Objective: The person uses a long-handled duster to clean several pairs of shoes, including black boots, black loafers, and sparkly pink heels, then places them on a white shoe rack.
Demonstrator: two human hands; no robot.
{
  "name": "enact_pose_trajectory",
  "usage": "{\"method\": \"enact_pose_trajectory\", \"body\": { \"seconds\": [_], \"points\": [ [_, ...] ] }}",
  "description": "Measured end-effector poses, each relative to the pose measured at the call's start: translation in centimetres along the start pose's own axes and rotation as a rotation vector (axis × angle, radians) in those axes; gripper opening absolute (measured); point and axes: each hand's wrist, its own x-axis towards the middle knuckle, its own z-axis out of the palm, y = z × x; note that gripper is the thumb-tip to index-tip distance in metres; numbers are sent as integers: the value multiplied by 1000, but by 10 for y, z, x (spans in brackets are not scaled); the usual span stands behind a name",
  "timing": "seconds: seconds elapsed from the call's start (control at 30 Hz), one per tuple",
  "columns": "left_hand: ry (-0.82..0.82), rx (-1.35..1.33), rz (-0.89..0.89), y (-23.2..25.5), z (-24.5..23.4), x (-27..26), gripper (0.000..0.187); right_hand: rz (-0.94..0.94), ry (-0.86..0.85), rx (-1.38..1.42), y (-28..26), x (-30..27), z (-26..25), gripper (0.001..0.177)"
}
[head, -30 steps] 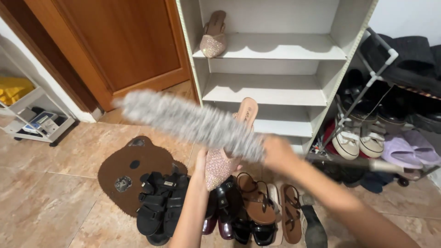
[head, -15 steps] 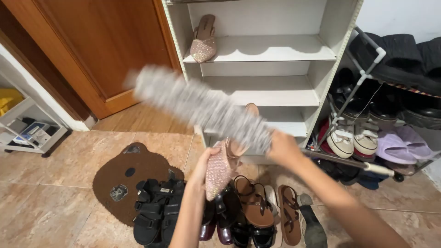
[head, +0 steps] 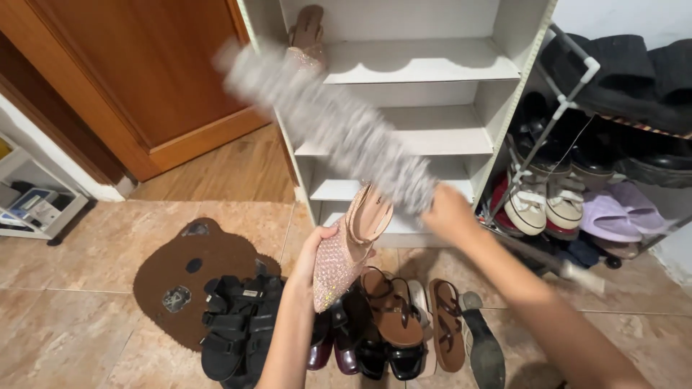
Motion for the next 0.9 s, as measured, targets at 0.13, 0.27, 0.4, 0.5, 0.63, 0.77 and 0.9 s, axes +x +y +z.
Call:
{"method": "enact_pose_trajectory", "body": {
  "seconds": [0.13,0.27,0.4,0.5,0.63,0.77,0.9],
  "points": [
    [-65,41,35,-3,-9,9,58,117,16,146,2,-9,-3,27],
    [-28,110,37,-13,-34,36,59,-118,85,-21,24,-25,16,29],
    [-106,140,23,-13,-14,24,62,-90,188,-97,30,-15,-9,35],
    [-171,108,54,-11,-5,18,65,-21,164,54,40,-15,-15,31],
    [-183,260,107,-9,-5,26,67,-44,81,145,18,-38,-3,29],
    [57,731,195,-7,2,22,64,-126,6,-101,44,-34,5,26],
    [-58,1020,502,-3,0,11,59,162,-86,-171,51,-24,-18,29]
  ]
}}
